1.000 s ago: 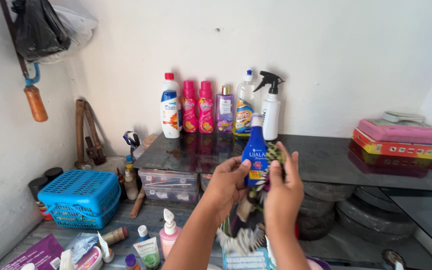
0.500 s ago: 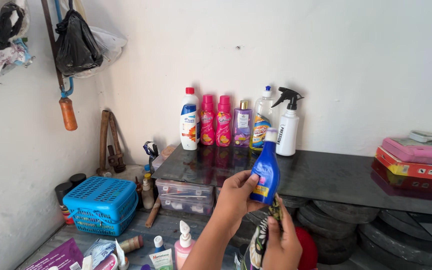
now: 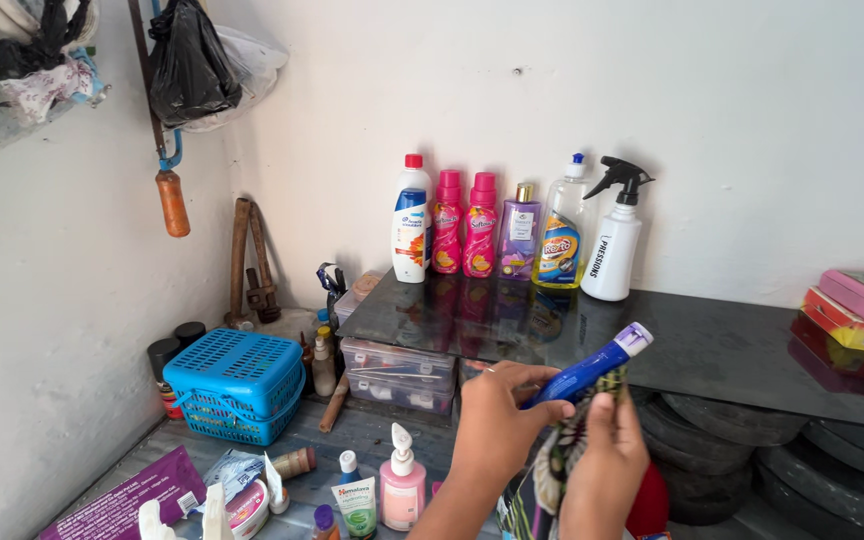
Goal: The person wipes a blue bottle with a patterned cloth, places it on a glass shelf, and then wipes the shelf surface. They continue wiping the shelf and handle several other bottles and tubes, moving them around the counter area.
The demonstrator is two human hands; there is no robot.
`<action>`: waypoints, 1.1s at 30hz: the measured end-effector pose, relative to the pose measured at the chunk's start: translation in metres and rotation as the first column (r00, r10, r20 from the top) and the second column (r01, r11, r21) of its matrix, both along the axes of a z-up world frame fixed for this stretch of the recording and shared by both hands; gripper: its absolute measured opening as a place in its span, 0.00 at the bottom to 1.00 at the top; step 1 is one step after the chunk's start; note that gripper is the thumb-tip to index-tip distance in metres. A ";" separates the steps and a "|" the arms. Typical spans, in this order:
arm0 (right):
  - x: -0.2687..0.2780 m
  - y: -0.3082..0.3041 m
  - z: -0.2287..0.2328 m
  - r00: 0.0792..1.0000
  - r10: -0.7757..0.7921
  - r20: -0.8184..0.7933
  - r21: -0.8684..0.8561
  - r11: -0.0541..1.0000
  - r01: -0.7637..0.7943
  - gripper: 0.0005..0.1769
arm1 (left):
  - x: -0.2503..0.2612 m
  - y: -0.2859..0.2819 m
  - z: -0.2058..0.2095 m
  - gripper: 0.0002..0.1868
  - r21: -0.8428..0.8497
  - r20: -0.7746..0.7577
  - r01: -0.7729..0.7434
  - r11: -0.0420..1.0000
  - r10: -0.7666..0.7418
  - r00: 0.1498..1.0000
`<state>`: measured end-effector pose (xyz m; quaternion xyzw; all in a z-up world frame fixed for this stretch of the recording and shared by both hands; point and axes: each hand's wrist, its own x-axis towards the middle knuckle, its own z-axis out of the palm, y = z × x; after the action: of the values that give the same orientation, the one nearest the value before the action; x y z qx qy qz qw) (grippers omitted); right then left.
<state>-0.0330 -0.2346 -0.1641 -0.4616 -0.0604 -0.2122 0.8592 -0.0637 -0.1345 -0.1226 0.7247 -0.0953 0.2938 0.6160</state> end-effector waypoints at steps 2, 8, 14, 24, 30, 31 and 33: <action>0.002 0.010 -0.009 0.999 0.031 0.040 -0.062 0.998 -0.028 0.24 | -0.004 0.004 0.002 0.20 0.078 0.017 -0.107 0.991 0.106 0.994; 0.013 0.005 -0.019 0.991 0.132 -0.008 0.097 0.987 -0.131 0.18 | -0.008 0.014 -0.003 0.22 0.196 -0.024 0.004 0.981 0.001 1.000; 0.016 -0.009 -0.023 0.968 0.251 -0.026 0.178 0.954 -0.242 0.21 | 0.006 0.026 -0.029 0.19 -0.065 -0.198 0.023 0.998 -0.035 0.980; 0.012 -0.012 -0.026 0.962 0.191 -0.195 0.106 0.979 -0.173 0.21 | 0.011 0.035 -0.041 0.26 -0.359 -0.439 0.135 0.924 -0.295 0.849; 0.016 -0.026 -0.024 0.979 0.174 -0.106 0.087 0.982 -0.165 0.20 | 0.002 0.030 -0.046 0.29 -0.552 -0.324 0.205 0.808 -0.435 0.840; 0.016 -0.038 -0.019 0.978 0.187 -0.092 0.152 0.973 -0.172 0.20 | 0.001 0.032 -0.047 0.29 -0.530 -0.328 0.207 0.822 -0.424 0.844; 0.021 -0.060 0.003 0.975 0.217 -0.053 0.277 0.941 -0.194 0.20 | 0.001 0.042 -0.047 0.28 -0.482 -0.328 0.209 0.851 -0.397 0.857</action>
<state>-0.0119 -0.2950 -0.1615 -0.3397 -0.0429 -0.1081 0.9333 -0.0623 -0.0922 -0.1695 0.5913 -0.0105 0.0429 0.8052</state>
